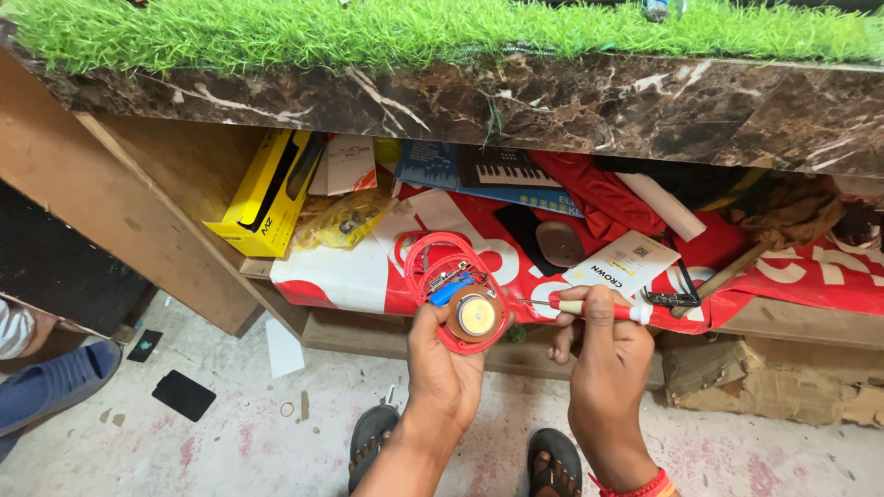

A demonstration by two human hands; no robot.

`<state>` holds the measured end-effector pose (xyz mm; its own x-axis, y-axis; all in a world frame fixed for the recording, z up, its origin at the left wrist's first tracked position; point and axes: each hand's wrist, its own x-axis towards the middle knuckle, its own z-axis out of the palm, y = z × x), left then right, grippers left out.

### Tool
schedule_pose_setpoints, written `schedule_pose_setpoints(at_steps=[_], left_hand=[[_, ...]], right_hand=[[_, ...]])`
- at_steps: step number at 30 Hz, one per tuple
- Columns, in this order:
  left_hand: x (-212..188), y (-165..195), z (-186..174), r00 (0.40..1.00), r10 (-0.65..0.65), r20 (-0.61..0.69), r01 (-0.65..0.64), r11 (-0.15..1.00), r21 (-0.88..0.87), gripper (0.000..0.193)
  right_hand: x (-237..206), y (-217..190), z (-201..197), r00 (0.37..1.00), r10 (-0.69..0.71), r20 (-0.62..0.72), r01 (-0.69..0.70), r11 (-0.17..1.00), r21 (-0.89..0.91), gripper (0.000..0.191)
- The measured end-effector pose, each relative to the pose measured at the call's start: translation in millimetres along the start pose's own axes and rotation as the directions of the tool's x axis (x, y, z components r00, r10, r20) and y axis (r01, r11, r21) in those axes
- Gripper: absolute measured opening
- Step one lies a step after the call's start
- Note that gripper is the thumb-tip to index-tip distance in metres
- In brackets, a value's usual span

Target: The person holds a small red handheld device and uses a red-handled screwdriver to unscrew and pry open its casing, working on the internal components while turning the device over. They continue loosening parts and manipulating the opened housing at a cluttered workbench.

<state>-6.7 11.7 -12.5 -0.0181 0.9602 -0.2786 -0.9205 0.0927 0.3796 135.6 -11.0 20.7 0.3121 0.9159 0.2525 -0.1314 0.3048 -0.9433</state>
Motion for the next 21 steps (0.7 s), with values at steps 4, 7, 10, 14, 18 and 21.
schedule_pose_setpoints(at_steps=[4, 7, 10, 14, 18, 21], left_hand=[[1.4, -1.1, -1.0, 1.0, 0.009, 0.006, -0.009, 1.0, 0.011, 0.041], [1.2, -2.8, -2.0, 1.0, 0.008, 0.019, -0.008, 1.0, 0.02, 0.042], [1.4, -3.3, -3.0, 1.0, 0.005, 0.024, -0.006, 1.0, 0.022, 0.042], [1.7, -3.1, -2.5, 1.0, 0.006, 0.016, -0.007, 1.0, 0.018, 0.041], [0.4, -3.1, -1.1, 1.0, 0.008, 0.018, -0.008, 1.0, 0.017, 0.041], [0.1, -2.1, -0.8, 1.0, 0.009, 0.008, -0.009, 1.0, 0.012, 0.041]], right_hand=[[2.3, 3.8, -1.4, 0.992, 0.128, -0.024, -0.127, 0.991, 0.05, 0.042], [3.4, 6.1, -1.4, 0.988, 0.155, -0.026, -0.153, 0.987, 0.058, 0.042], [3.0, 7.3, -0.8, 0.988, 0.151, -0.023, -0.15, 0.988, 0.036, 0.041], [2.3, 5.9, 1.2, 0.987, 0.157, -0.014, -0.158, 0.987, -0.027, 0.041], [-0.5, 2.4, 3.9, 0.994, 0.105, -0.036, -0.106, 0.994, -0.039, 0.04], [-0.7, -1.3, 3.1, 0.995, 0.09, -0.032, -0.093, 0.991, -0.093, 0.04]])
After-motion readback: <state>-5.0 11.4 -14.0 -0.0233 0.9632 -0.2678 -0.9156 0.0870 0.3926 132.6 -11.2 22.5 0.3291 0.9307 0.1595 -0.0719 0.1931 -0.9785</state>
